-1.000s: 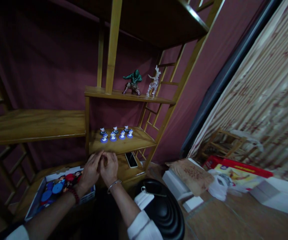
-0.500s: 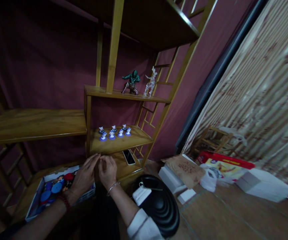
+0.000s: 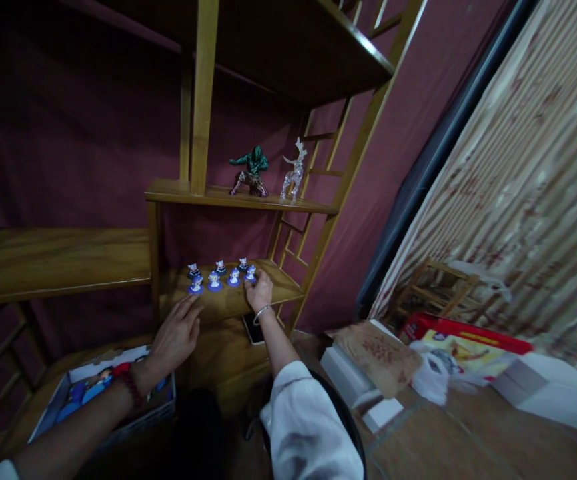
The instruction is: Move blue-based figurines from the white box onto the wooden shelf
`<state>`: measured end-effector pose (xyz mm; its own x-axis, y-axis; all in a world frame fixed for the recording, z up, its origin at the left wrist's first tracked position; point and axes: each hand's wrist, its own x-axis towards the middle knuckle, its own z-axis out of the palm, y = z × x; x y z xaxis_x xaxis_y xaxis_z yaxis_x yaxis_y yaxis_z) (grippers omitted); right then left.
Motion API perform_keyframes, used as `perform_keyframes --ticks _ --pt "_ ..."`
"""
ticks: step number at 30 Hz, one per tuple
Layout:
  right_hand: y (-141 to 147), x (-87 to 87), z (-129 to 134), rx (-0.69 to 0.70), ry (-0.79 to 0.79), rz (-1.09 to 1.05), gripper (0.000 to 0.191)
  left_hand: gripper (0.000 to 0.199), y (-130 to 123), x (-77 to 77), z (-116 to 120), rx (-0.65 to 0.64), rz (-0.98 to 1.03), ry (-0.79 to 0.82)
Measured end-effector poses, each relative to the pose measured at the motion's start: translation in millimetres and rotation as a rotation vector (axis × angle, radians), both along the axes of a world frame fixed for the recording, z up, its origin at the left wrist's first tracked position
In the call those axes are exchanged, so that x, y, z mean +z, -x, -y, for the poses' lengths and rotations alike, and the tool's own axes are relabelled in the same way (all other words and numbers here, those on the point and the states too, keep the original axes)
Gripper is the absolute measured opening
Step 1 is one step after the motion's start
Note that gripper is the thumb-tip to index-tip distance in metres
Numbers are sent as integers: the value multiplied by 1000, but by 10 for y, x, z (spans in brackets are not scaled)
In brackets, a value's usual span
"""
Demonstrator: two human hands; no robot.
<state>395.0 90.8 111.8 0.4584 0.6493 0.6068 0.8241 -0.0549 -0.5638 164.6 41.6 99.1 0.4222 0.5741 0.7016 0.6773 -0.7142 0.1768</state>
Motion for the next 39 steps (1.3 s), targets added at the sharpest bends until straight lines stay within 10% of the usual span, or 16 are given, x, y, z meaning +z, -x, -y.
perform_keyframes --ticks 10,29,39 --pt "-277 -26 -334 20 308 35 48 24 -155 -24 -329 106 30 144" --pt "-373 -65 -454 23 411 106 40 26 -185 8 -262 154 -49 145" --pt "-288 -46 -242 25 66 70 40 24 -192 32 -230 167 -10 148"
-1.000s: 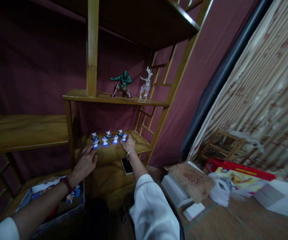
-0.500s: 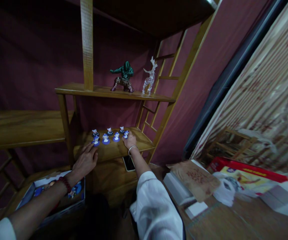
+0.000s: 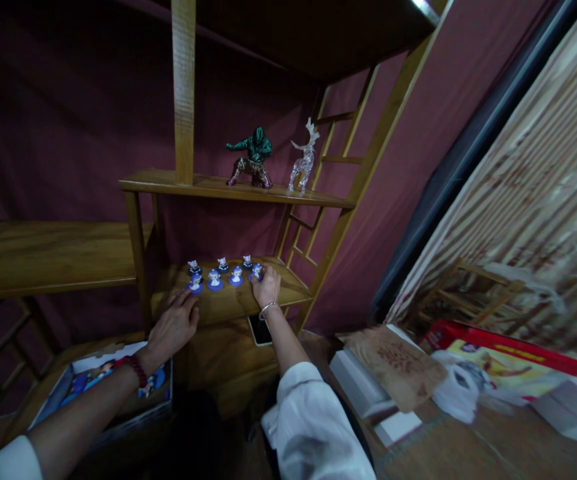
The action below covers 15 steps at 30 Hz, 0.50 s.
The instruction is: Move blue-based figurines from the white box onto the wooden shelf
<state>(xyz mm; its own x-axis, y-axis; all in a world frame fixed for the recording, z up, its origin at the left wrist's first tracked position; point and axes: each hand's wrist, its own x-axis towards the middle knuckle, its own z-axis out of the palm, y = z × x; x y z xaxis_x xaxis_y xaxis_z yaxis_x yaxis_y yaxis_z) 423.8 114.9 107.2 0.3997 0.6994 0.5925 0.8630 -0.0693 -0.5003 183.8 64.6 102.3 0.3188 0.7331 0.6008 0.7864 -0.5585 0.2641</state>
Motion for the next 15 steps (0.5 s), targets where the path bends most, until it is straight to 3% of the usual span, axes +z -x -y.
perform_keyframes --ticks 3,6,10,15 --pt "76 -1 94 106 -118 -54 26 22 0 -11 4 2 -7 4" --pt "184 -2 115 244 -108 -83 26 23 6 0 18 10 -30 18" --pt "321 -17 53 314 -8 -43 50 25 19 16 21 -14 -52 31" --pt "421 -16 1 260 123 47 71 23 26 -6 -6 -1 -67 32"
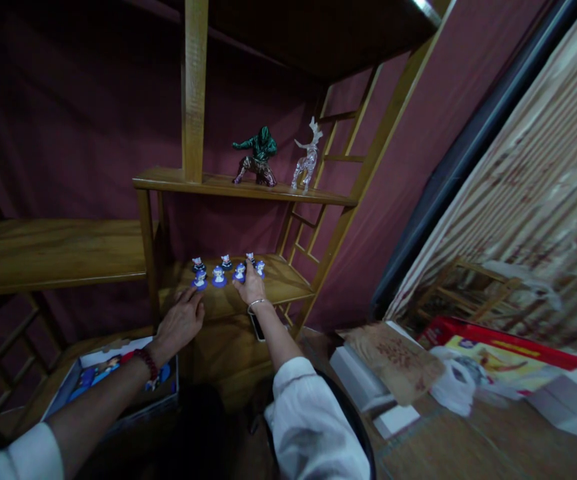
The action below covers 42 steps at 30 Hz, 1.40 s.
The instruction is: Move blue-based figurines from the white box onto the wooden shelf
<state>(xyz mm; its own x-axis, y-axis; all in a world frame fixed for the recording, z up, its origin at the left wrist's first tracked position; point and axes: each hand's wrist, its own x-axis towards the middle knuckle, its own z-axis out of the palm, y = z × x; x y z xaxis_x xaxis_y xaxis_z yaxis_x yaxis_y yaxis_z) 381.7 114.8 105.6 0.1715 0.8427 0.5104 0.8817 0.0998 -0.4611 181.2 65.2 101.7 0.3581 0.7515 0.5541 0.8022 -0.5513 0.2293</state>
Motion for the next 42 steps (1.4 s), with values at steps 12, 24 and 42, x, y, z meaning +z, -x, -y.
perform_keyframes --ticks 12,24,42 --pt "60 42 -45 -107 108 147 74 23 -2 13 8 -38 64 23" --pt "47 9 -74 -136 91 139 73 26 -10 -16 -18 -18 23 0" --pt "501 73 117 64 28 34 64 24 -4 -14 7 -9 30 1"
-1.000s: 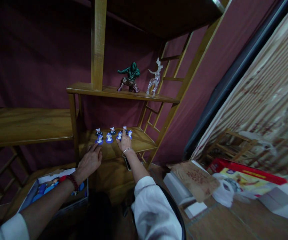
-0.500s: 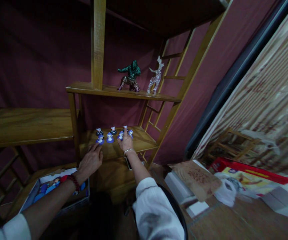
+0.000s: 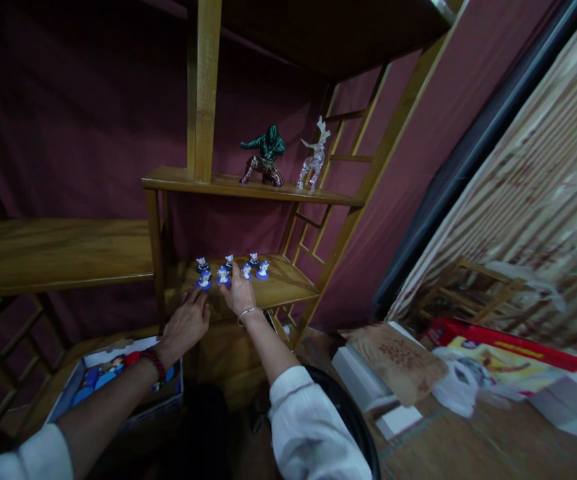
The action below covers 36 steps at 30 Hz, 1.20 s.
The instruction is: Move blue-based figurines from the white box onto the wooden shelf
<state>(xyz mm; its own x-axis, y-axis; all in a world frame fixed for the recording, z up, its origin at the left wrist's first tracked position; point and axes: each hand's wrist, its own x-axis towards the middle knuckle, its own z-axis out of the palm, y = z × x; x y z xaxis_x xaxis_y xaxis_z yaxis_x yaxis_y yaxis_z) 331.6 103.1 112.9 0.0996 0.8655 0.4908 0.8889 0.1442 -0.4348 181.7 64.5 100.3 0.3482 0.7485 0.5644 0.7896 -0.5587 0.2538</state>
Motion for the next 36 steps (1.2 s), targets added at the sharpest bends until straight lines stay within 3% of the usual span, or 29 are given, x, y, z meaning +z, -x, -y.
perform_keyframes --ticks 6,17,36 --pt "99 74 5 -90 133 143 70 24 2 16 8 19 -40 -7" --pt "133 84 5 -165 224 224 68 29 -11 29 8 41 -65 -1" --pt "127 2 -25 -201 167 207 64 35 -25 -16 -36 50 -79 -4"
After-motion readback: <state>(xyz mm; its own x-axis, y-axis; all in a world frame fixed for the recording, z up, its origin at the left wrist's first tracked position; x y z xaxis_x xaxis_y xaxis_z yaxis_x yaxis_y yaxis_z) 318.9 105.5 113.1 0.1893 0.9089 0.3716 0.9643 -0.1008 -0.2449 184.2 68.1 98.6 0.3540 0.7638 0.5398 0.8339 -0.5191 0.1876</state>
